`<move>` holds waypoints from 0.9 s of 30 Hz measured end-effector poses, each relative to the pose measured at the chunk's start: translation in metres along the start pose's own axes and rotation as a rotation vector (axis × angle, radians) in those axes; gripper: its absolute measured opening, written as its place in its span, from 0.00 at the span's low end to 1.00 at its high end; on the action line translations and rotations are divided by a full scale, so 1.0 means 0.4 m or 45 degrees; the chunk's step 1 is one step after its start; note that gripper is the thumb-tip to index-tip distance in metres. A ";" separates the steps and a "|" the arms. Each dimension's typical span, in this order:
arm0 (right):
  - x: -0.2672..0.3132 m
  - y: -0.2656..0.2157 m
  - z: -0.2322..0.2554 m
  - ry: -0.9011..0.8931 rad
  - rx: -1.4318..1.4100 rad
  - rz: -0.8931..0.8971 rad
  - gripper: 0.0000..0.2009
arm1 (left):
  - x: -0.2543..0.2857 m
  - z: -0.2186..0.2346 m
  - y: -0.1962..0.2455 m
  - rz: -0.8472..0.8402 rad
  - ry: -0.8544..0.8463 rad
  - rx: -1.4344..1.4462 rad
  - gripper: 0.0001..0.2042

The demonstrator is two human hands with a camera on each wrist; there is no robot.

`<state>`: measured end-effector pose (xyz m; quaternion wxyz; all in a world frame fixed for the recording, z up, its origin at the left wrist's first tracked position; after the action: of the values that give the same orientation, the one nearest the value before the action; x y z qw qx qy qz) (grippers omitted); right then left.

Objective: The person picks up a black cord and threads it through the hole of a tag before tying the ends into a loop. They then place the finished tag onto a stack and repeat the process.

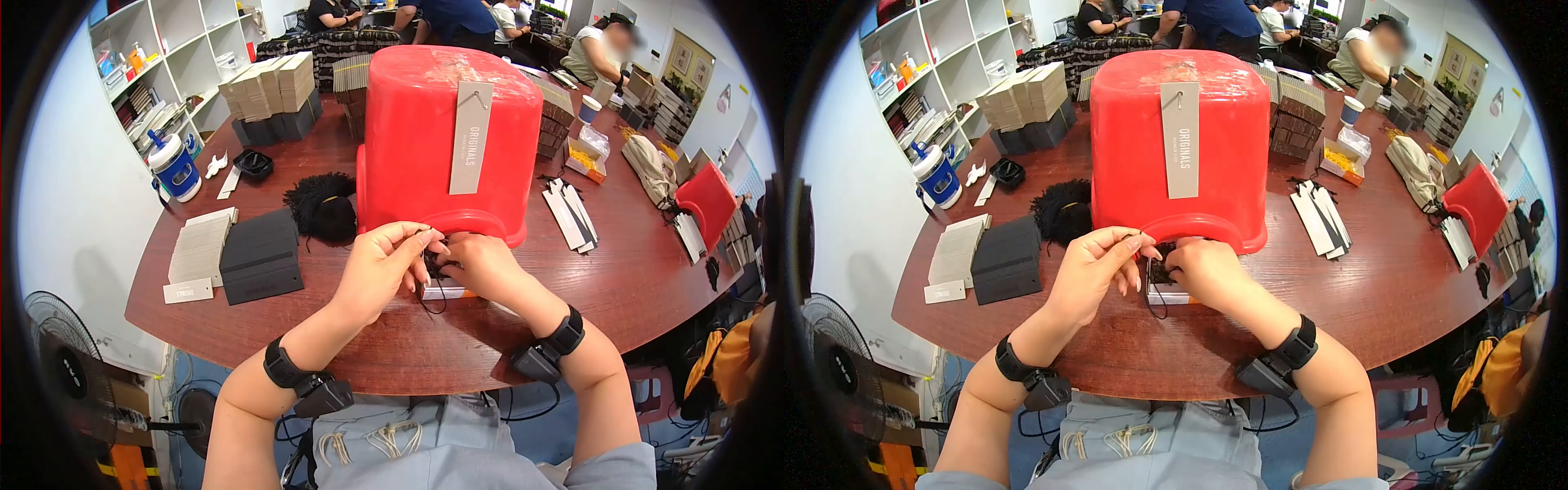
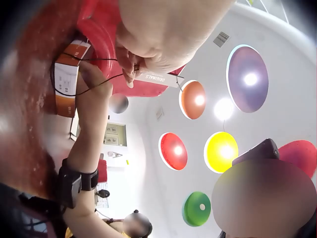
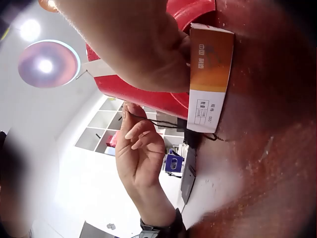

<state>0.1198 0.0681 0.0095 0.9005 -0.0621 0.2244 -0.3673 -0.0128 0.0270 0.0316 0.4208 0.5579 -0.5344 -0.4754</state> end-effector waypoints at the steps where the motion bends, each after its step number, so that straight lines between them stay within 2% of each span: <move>1: 0.002 -0.002 0.000 0.002 0.000 -0.001 0.05 | -0.003 0.002 -0.005 0.004 0.005 -0.028 0.09; 4: 0.007 -0.007 0.012 0.038 0.051 -0.048 0.04 | -0.009 0.006 -0.016 -0.028 0.009 -0.051 0.09; 6: 0.009 -0.010 0.043 0.168 -0.061 -0.025 0.04 | -0.011 0.008 -0.020 -0.018 0.017 -0.070 0.09; 11: 0.003 0.009 0.087 0.295 -0.191 -0.108 0.07 | -0.010 0.007 -0.027 -0.023 0.055 -0.101 0.08; 13: 0.001 0.015 0.100 0.242 -0.341 -0.287 0.07 | -0.011 0.008 -0.026 -0.036 0.093 -0.153 0.07; 15: -0.002 0.006 0.118 0.240 -0.341 -0.344 0.09 | -0.009 0.007 -0.024 -0.039 0.107 -0.191 0.07; 17: 0.000 0.014 0.118 0.228 -0.563 -0.491 0.09 | -0.007 0.007 -0.026 -0.043 0.121 -0.226 0.06; 19: 0.001 0.015 0.119 0.274 -0.521 -0.468 0.09 | -0.003 0.003 -0.020 -0.211 0.106 -0.309 0.06; 21: 0.003 0.014 0.121 0.320 -0.478 -0.444 0.08 | 0.000 -0.001 -0.019 -0.230 0.100 -0.342 0.06; 23: 0.005 0.003 0.129 0.430 -0.266 -0.346 0.07 | 0.001 -0.004 -0.020 -0.250 0.094 -0.374 0.07; 27: 0.006 -0.011 0.125 0.473 -0.153 -0.223 0.07 | -0.001 -0.004 -0.021 -0.287 0.091 -0.391 0.07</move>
<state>0.1409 0.0606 0.0545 0.8030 -0.0662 0.4016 -0.4353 -0.0097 0.0279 0.0238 0.4641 0.5599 -0.3743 -0.5753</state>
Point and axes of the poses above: each hand's wrist, its own x-axis away from the middle knuckle, its own z-axis out of the back of the hand, y = z × x, the point moved 4 cm from there along -x, towards the middle knuckle, and after that the axes turned 7 degrees about y, right-handed, at the moved point
